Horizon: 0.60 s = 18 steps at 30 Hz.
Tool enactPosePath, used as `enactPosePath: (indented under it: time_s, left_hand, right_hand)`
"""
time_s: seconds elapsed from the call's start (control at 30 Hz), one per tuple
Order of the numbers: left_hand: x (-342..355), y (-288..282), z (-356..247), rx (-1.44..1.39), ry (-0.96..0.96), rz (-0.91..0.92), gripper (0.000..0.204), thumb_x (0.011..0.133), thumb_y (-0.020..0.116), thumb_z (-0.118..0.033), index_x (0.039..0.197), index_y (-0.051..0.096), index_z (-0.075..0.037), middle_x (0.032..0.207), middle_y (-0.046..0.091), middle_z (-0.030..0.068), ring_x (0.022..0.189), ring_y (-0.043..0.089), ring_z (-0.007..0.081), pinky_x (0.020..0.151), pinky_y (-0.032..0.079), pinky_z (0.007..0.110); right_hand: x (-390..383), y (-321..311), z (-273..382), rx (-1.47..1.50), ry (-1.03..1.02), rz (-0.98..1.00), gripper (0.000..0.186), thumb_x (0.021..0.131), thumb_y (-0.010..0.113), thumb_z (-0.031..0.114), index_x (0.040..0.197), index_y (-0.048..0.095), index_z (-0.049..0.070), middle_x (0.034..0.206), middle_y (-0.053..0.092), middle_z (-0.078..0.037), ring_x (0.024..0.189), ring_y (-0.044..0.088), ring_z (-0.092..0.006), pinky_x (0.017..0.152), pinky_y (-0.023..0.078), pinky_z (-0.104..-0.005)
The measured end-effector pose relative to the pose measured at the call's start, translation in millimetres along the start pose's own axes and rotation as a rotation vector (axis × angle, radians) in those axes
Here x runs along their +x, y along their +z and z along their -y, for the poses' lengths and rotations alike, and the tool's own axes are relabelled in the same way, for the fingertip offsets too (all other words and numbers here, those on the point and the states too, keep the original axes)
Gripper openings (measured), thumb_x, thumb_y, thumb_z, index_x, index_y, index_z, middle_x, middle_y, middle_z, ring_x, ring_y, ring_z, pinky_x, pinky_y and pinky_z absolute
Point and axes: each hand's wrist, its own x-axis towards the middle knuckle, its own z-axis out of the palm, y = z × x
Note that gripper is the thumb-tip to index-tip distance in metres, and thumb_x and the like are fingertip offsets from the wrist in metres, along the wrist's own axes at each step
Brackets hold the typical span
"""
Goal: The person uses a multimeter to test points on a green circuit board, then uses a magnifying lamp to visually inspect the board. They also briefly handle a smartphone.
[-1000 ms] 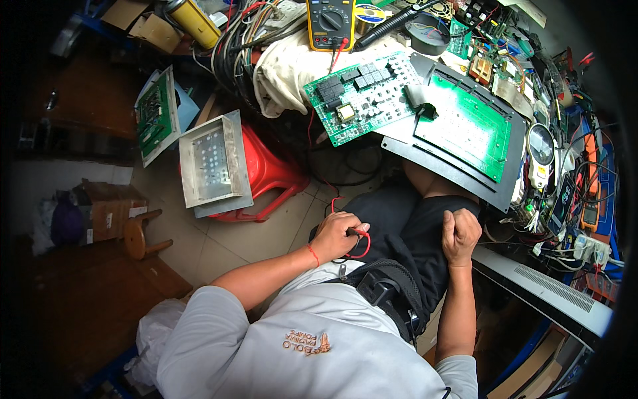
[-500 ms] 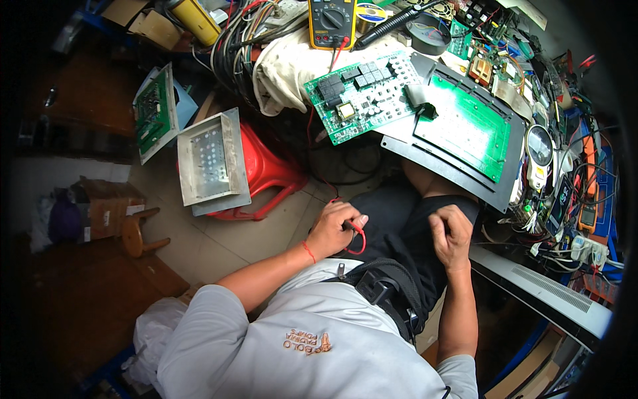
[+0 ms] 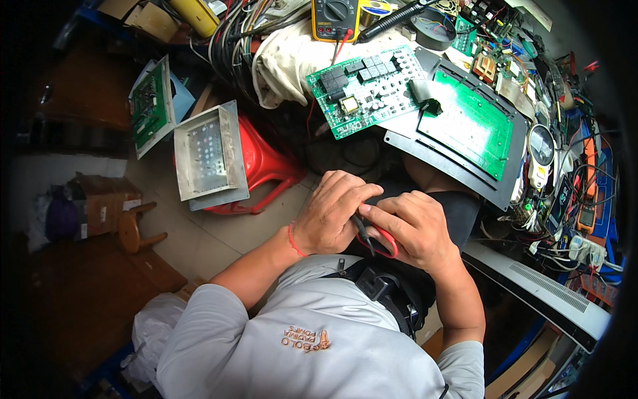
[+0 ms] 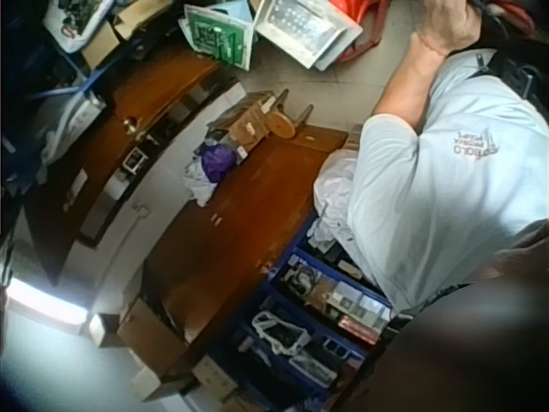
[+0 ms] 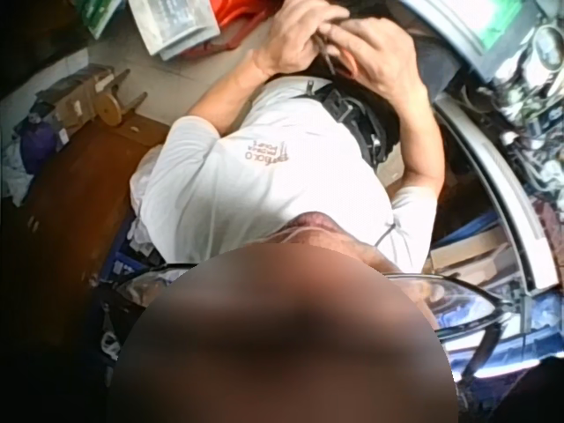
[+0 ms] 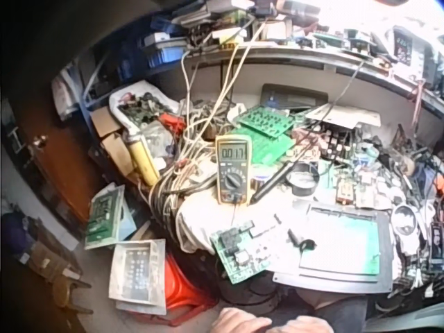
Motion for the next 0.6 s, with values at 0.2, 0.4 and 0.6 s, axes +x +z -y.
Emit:
enactPosePath:
  time_s: [0.2, 0.4, 0.6]
  left_hand:
    - [1.6, -18.8, 18.7, 0.015, 0.065, -0.195, 0.038, 0.104, 0.056, -0.013, 0.136, 0.060, 0.006, 0.125, 0.064, 0.0230, 0.113, 0.063, 0.0386, 0.100, 0.051, 0.047]
    - [6.6, -32.8, 33.4, 0.041, -0.081, -0.430, 0.051, 0.113, 0.042, -0.029, 0.147, 0.051, 0.008, 0.148, 0.050, 0.0261, 0.135, 0.053, 0.0365, 0.114, 0.044, 0.044]
    - [8.6, -32.6, 39.3, 0.024, -0.221, -0.449, 0.045, 0.114, 0.042, -0.025, 0.139, 0.060, 0.008, 0.134, 0.057, 0.0216, 0.123, 0.059, 0.0312, 0.108, 0.048, 0.040]
  right_hand:
    - [5.9, -3.4, -3.4, 0.071, -0.025, -0.219, 0.030, 0.087, 0.083, 0.013, 0.113, 0.071, 0.003, 0.100, 0.076, -0.010, 0.071, 0.070, -0.0233, 0.058, 0.048, -0.0342]
    - [18.4, 4.6, -14.2, -0.032, 0.021, -0.279, 0.029, 0.086, 0.083, 0.009, 0.110, 0.070, 0.002, 0.099, 0.075, -0.012, 0.077, 0.072, -0.0264, 0.062, 0.051, -0.0349]
    - [32.1, 19.6, -22.1, -0.010, 0.135, -0.313, 0.026, 0.085, 0.082, 0.005, 0.107, 0.068, 0.002, 0.099, 0.074, -0.011, 0.083, 0.072, -0.0307, 0.072, 0.057, -0.0393]
